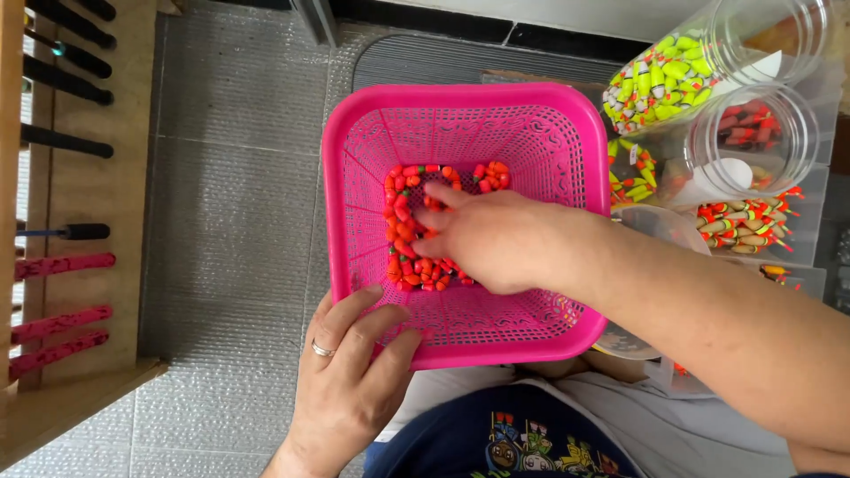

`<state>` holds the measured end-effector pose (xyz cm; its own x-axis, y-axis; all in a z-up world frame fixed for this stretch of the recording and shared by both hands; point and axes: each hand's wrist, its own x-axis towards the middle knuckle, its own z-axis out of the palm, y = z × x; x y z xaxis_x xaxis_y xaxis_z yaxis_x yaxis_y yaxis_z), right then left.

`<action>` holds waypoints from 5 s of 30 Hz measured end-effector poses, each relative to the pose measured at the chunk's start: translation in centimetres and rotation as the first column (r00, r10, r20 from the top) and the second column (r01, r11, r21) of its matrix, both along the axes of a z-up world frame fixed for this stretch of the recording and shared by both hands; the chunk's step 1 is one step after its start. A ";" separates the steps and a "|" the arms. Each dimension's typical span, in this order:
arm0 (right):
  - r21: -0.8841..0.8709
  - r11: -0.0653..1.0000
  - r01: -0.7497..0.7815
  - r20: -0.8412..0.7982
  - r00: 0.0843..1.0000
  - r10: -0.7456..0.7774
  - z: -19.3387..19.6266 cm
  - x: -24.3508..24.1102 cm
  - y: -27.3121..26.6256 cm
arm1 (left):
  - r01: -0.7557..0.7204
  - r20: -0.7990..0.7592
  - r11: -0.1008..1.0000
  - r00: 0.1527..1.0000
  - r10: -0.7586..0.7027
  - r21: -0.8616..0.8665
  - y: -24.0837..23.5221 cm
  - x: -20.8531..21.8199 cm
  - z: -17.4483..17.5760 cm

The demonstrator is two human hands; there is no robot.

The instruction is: The person assembles small fishing lures by inserting colorful cylindrical components into red plastic bodies. They pick red bodies from a pink basket, insert the components by hand, and place the finished lures into a clear container.

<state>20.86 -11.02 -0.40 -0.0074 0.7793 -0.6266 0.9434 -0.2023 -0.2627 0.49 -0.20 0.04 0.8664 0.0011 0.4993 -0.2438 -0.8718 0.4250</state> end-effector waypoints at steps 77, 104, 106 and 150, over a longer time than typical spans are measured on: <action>0.764 0.203 0.612 -0.228 0.550 -0.803 4.2 -4.6 -25.9 | 0.292 -0.051 0.956 0.956 -0.290 0.025 -21.4 12.5 2.9; 0.417 0.546 0.727 0.196 0.515 -0.834 -3.5 -1.3 -23.6 | 0.019 0.059 0.939 0.998 0.002 -0.343 -20.2 9.0 -0.4; 0.583 0.444 0.680 -0.033 0.566 -0.824 -0.1 -2.8 -24.2 | 0.019 0.058 0.939 0.998 0.000 -0.343 -19.8 8.8 -0.1; 0.630 -0.179 0.755 -0.723 0.487 -0.489 3.0 -7.4 -26.2 | 0.085 -0.126 0.677 0.958 -0.256 -0.731 -20.7 8.0 0.6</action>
